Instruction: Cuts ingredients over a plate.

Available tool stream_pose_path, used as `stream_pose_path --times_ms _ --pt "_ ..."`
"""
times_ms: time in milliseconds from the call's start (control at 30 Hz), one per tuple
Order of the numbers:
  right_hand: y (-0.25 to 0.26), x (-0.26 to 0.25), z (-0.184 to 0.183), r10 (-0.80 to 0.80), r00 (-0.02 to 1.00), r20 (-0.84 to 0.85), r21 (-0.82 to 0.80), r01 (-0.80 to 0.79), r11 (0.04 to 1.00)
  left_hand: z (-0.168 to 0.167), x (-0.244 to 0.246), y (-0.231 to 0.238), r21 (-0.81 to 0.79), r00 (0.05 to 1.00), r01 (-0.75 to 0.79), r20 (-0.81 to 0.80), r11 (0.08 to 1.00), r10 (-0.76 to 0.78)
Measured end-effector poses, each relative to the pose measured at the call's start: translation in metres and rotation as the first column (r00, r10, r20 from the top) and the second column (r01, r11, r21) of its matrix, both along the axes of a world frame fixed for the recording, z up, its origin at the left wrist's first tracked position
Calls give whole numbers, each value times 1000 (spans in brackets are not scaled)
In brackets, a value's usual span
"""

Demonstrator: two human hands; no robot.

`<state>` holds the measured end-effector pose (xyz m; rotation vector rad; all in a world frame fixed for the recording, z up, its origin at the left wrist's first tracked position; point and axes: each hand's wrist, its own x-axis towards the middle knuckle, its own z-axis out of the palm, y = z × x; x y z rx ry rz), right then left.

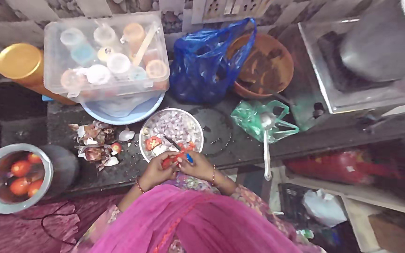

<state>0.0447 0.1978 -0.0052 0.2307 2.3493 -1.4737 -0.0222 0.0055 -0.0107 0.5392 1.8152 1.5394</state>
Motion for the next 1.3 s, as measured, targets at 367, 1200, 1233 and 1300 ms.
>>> stream_pose_path --times_ms 367,1200,1233,1300 --pt "-1 -1 1 68 998 7 1 -68 998 4 -2 0 -68 1000 3 -30 998 -5" --pt "7 0 -6 -94 996 -2 -267 90 960 -2 2 -3 103 946 -235 250 966 204" --pt "7 0 -7 -75 997 16 -184 76 980 -3 3 -3 133 948 -226 257 965 187" --pt "5 -2 -6 -37 999 33 -79 40 996 -8 4 -1 181 970 -175 198 968 139"
